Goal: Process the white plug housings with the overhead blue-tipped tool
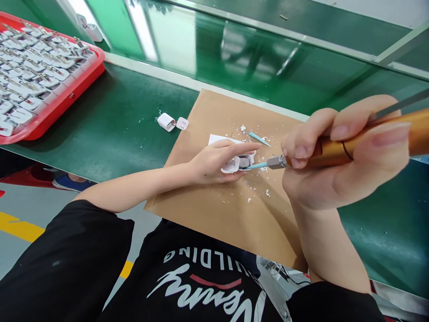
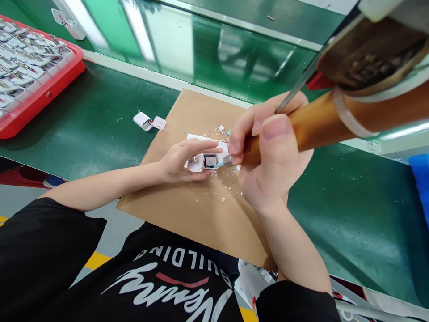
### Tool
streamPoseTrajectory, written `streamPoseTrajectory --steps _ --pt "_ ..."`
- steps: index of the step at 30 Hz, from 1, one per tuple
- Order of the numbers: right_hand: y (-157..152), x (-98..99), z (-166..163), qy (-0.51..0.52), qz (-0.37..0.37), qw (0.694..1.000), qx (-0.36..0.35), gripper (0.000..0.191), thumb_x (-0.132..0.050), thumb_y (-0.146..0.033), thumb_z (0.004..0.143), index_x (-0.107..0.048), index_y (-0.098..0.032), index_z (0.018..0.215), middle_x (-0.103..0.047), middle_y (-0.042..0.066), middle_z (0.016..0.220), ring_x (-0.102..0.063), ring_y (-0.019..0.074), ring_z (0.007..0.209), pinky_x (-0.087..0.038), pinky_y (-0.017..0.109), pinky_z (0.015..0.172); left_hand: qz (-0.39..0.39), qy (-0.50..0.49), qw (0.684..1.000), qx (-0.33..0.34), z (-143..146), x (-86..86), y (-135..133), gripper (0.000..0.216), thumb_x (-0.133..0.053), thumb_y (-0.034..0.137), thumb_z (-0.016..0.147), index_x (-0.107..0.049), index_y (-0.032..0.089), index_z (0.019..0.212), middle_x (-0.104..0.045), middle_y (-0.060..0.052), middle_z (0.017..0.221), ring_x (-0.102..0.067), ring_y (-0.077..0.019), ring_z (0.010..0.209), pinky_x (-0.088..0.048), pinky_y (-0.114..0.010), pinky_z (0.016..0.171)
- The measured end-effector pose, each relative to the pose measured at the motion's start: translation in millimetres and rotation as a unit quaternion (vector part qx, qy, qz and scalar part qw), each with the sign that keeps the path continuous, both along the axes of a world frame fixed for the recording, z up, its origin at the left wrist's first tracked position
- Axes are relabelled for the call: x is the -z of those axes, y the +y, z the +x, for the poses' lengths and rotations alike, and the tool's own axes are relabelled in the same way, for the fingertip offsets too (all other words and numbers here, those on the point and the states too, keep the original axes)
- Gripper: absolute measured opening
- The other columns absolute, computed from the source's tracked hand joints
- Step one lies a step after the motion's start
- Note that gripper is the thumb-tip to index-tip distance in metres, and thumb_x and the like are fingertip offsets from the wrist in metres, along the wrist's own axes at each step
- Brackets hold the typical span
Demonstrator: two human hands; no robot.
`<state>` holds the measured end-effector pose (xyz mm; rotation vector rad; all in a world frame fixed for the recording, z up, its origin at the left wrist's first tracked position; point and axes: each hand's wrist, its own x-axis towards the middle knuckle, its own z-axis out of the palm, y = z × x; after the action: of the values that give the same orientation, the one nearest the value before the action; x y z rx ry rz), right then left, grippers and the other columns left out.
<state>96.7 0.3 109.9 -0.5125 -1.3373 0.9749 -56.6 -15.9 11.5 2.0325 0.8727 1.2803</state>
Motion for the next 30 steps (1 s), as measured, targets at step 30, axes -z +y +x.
streamPoseTrajectory --steps 30 --pt "10 5.9 0 0.054 -0.013 0.998 -0.031 0.022 -0.063 -0.038 0.081 -0.054 -0.021 0.07 -0.046 -0.005 0.049 -0.038 0.0076 0.036 -0.026 0.025 0.035 0.085 0.162 0.969 -0.165 -2 8.3 23 0.034 -0.057 0.017 0.087 -0.052 0.017 0.121 -0.067 -0.007 0.114 -0.06 -0.0188 0.099 -0.048 -0.034 0.093"
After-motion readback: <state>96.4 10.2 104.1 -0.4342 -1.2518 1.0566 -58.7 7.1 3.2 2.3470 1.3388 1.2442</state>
